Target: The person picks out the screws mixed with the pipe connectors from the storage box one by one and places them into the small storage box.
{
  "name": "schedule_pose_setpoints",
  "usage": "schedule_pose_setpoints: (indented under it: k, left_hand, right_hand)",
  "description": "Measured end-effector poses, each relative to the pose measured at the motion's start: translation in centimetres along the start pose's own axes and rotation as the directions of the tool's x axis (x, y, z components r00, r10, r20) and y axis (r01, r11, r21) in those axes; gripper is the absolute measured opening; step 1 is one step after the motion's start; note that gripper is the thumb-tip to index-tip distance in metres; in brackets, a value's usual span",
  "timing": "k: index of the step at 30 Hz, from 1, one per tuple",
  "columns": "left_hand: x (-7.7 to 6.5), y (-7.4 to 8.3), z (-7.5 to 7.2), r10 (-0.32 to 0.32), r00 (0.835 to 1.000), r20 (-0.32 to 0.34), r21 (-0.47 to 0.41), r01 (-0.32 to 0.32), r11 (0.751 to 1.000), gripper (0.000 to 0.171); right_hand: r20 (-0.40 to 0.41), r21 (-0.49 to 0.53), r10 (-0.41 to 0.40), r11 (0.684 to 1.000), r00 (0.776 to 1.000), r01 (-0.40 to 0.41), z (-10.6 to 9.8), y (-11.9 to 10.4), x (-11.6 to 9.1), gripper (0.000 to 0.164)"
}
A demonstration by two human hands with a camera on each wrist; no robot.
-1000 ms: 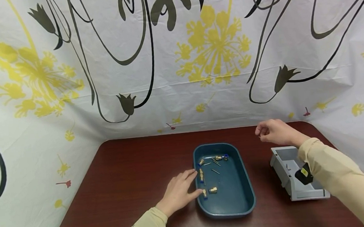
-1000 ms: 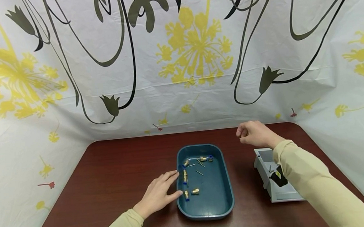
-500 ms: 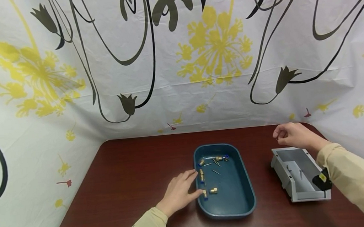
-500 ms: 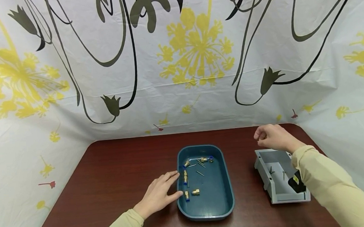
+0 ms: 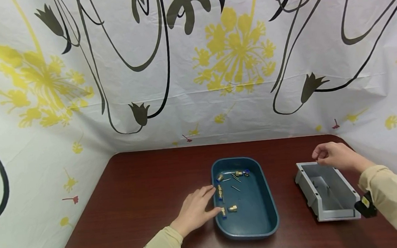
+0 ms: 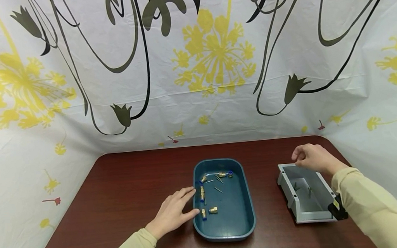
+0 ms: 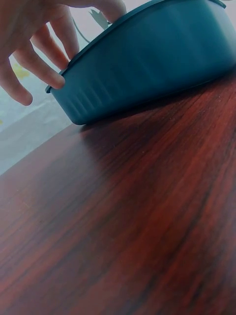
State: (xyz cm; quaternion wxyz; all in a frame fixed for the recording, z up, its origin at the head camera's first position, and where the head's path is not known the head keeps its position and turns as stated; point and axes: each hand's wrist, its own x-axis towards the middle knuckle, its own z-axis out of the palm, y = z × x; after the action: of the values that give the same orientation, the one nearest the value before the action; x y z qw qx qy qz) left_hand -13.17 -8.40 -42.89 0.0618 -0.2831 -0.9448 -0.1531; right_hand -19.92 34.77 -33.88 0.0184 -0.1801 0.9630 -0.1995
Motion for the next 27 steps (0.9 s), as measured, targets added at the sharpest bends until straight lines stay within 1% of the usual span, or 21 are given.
schedule_pose_setpoints:
  k: [5,8,11,14,17,20,22,27]
  left_hand:
    - [0.0,0.0,0.0,-0.001,1.0,0.005,-0.001,0.001,1.0,0.061]
    - [0.0,0.0,0.1,-0.004,1.0,0.008,-0.003,0.004,1.0,0.061]
    - [0.0,0.0,0.1,-0.007,1.0,0.009,-0.007,0.007,1.0,0.061]
    - [0.0,0.0,0.0,-0.012,1.0,0.013,-0.006,0.012,1.0,0.061]
    - [0.0,0.1,-0.1,-0.015,1.0,0.013,-0.007,0.015,1.0,0.06]
    - [0.0,0.1,-0.1,-0.015,1.0,0.011,-0.004,0.015,1.0,0.06]
    - [0.0,0.1,-0.1,-0.013,1.0,0.009,-0.002,0.013,1.0,0.06]
    - [0.0,0.0,0.0,-0.005,1.0,0.005,-0.001,0.005,1.0,0.06]
  right_hand:
    - [0.024,0.024,0.0,1.0,1.0,-0.001,0.7,0.7,-0.3,0.012]
    - [0.039,0.033,-0.013,0.999,0.999,0.011,1.0,0.8,-0.4,0.013]
    - [0.03,0.026,-0.032,0.999,0.999,0.032,1.1,0.6,-0.3,0.013]
    - [0.011,0.027,-0.073,0.997,0.997,0.073,1.2,0.2,-0.2,0.013]
    - [0.008,0.038,-0.102,0.994,0.995,0.102,1.2,-0.5,0.2,0.012]
    - [0.019,0.056,-0.105,0.993,0.994,0.103,1.4,-1.5,0.8,0.011]
    - [0.035,0.068,-0.1,0.993,0.994,0.098,1.4,-2.3,1.2,0.01]
    - [0.053,0.099,-0.13,0.987,0.99,0.124,1.4,-4.5,2.5,0.011]
